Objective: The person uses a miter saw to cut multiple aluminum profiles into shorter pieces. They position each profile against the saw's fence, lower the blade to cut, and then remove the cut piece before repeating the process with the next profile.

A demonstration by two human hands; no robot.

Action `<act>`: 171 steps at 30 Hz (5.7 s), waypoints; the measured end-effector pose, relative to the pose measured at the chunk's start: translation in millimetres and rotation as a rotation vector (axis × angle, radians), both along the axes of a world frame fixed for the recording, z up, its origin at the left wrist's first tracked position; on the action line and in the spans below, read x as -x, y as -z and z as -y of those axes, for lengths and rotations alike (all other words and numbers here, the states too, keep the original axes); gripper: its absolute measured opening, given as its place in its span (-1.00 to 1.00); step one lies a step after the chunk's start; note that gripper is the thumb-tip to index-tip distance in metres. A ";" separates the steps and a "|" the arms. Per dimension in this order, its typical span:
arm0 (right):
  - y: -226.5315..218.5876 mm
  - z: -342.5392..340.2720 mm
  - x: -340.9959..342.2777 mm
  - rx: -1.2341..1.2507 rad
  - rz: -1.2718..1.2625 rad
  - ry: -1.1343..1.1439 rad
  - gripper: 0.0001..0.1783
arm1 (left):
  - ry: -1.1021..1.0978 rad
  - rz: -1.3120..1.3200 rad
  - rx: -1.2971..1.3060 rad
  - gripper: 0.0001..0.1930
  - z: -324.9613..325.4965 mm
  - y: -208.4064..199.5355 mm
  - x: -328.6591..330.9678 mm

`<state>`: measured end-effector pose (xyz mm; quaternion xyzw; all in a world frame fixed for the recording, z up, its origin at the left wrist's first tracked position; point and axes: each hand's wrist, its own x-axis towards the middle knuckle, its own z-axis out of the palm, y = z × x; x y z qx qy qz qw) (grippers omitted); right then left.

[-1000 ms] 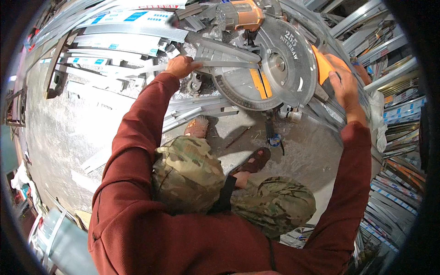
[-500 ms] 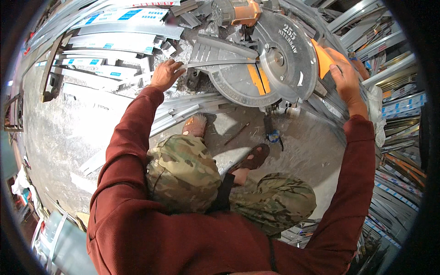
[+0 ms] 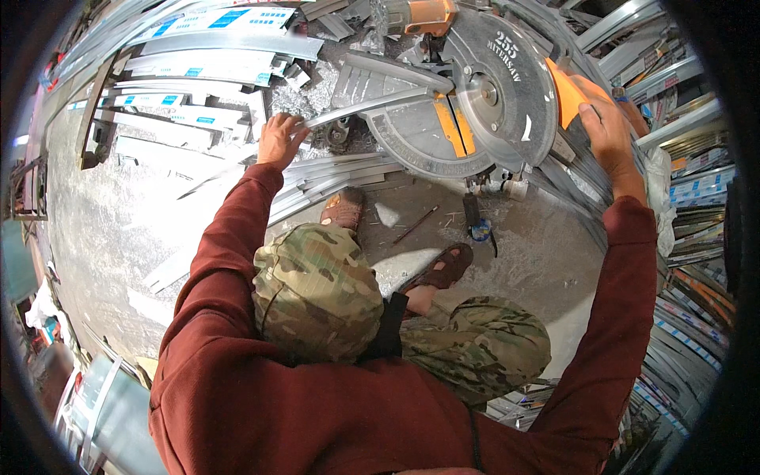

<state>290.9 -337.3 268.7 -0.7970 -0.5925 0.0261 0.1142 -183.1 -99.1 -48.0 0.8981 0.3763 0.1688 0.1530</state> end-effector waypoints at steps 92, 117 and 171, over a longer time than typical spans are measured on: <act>22.0 12.5 -25.2 -0.192 0.454 -0.429 -0.87 | -0.039 -0.517 0.388 -0.14 -94.1 -76.0 -20.9; 16.3 10.1 5.2 -0.168 0.001 -0.119 -0.58 | 0.130 -0.616 0.329 -0.22 -105.1 -61.2 -165.8; 67.1 54.1 20.2 -0.221 0.099 -0.175 -0.65 | 0.100 -0.443 0.264 -0.16 -99.4 -46.3 -169.5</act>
